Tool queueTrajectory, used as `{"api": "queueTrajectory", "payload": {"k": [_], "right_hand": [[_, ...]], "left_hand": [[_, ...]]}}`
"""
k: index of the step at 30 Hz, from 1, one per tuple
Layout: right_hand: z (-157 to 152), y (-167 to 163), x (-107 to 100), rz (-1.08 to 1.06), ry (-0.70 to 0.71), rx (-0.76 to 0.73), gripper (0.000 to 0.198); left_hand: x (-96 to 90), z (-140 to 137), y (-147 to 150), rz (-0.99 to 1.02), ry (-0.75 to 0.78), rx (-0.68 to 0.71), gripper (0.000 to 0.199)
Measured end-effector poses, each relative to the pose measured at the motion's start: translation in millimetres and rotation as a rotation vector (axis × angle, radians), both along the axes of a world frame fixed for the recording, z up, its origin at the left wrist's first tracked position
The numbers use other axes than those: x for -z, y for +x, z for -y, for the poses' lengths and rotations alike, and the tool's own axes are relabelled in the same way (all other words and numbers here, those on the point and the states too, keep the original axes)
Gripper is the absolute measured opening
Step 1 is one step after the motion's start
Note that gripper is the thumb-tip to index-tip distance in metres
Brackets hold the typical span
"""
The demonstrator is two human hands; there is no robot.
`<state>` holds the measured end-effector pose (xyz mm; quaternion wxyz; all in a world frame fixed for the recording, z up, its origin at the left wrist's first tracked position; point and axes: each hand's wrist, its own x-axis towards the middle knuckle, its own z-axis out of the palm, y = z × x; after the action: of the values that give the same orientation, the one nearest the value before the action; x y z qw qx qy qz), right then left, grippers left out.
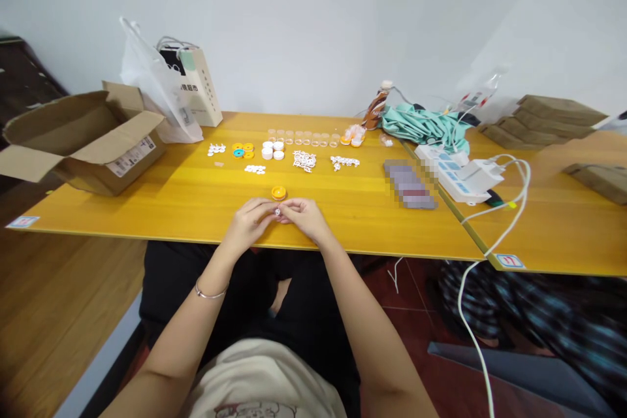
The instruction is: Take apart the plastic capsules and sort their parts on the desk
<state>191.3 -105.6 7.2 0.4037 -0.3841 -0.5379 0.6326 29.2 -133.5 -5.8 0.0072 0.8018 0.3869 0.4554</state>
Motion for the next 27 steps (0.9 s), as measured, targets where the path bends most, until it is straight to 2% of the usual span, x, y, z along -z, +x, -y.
{"api": "queueTrajectory", "payload": {"k": [6,11,16,21,27], "right_hand": [[1.5,-5.9,4.2,0.081,0.042,0.092,0.013],[1.8,-4.8,3.4,0.061,0.038,0.065,0.014],[2.2,-2.9,1.0,0.029,0.051,0.029,0.022],[5.0,-2.7,0.6,0.014,0.044,0.059,0.028],[2.3,-3.3,-1.4,0.019,0.056,0.035,0.024]], "left_hand": [[-0.4,2.2,0.9,0.025,0.011,-0.043,0.014],[-3.5,-1.1,-0.5,0.088,-0.026,0.034,0.014],[-2.6,0.4,0.2,0.052,-0.017,0.002,0.014],[-6.4,4.4,1.2,0.074,-0.032,0.019,0.011],[-4.2,0.2,1.2,0.041,0.035,-0.046,0.023]]}}
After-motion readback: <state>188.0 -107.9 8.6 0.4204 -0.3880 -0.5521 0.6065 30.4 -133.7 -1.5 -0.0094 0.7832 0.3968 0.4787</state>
